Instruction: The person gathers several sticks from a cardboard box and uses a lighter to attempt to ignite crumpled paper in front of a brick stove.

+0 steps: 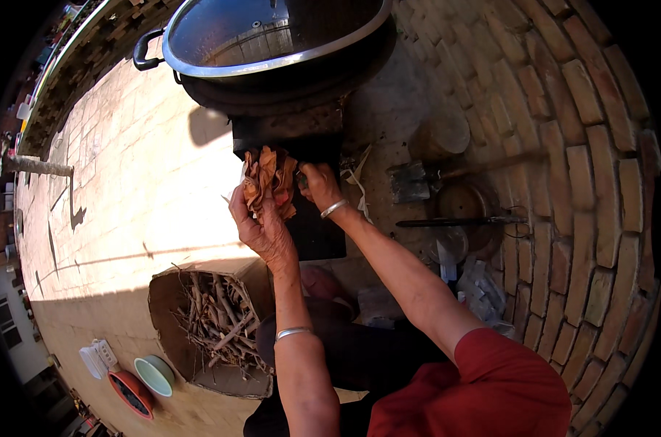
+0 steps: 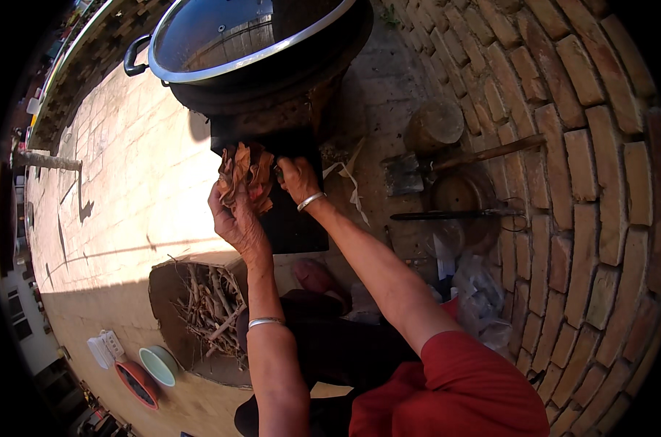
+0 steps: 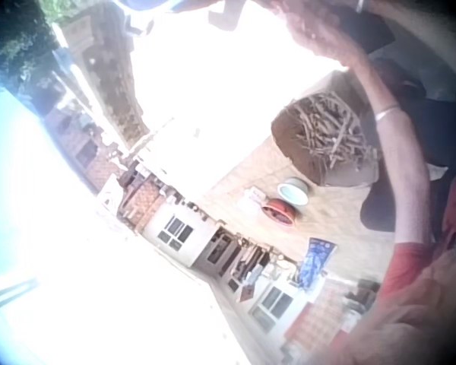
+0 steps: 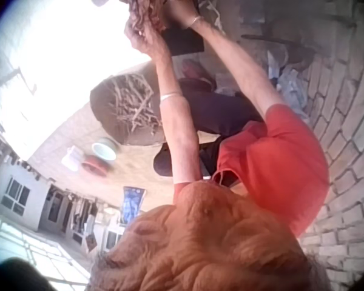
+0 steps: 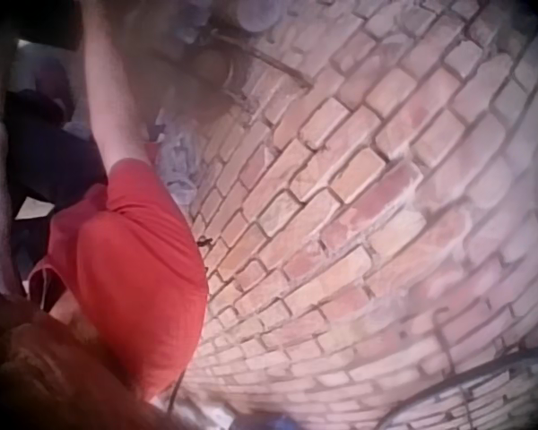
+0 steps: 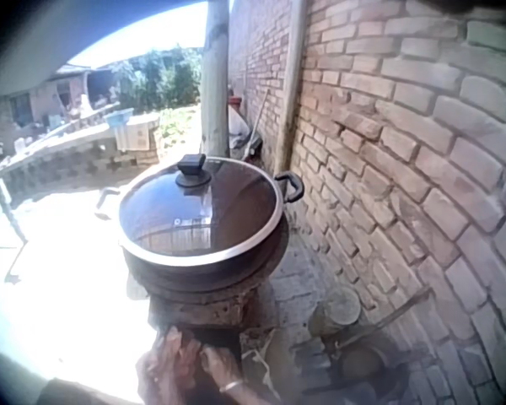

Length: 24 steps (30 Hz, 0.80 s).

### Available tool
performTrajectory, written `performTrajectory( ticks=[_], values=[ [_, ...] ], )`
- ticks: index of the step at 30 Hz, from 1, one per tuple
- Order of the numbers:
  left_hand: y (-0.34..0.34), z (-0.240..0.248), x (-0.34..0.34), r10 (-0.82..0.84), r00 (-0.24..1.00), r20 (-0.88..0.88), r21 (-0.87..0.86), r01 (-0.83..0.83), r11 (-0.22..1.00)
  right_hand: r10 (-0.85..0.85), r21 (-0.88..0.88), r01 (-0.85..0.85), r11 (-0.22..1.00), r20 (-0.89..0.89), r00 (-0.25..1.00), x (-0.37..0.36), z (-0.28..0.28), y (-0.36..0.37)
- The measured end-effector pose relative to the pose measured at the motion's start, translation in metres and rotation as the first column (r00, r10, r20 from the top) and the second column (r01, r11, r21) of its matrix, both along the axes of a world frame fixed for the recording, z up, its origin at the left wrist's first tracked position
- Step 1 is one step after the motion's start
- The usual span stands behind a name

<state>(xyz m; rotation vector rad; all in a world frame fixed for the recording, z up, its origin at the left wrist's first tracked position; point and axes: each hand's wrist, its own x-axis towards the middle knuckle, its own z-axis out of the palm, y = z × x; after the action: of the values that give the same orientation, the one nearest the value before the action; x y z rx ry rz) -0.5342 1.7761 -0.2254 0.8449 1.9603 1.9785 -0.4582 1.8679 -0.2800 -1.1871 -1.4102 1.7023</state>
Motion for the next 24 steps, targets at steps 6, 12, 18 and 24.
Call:
performTrajectory(
  ticks=[6,12,18,24],
  values=[
    [0.000,0.005,0.001,-0.003,0.992,0.126,0.043,-0.003,0.999,-0.007,0.050,0.009,0.999,-0.034,0.999,-0.003,-0.006,-0.002],
    [0.003,0.001,0.001,-0.008,1.000,0.014,0.005,0.008,1.000,-0.009,0.306,0.010,0.952,-0.004,1.000,-0.003,-0.030,0.003],
    [-0.001,0.001,-0.003,0.001,1.000,-0.031,-0.017,-0.002,1.000,-0.022,0.070,0.029,0.997,-0.103,0.994,-0.006,-0.006,-0.002],
    [0.001,0.005,0.001,-0.013,0.999,0.053,0.029,0.011,1.000,0.008,-0.147,-0.009,0.989,-0.008,1.000,-0.001,0.002,0.004]
  ],
)
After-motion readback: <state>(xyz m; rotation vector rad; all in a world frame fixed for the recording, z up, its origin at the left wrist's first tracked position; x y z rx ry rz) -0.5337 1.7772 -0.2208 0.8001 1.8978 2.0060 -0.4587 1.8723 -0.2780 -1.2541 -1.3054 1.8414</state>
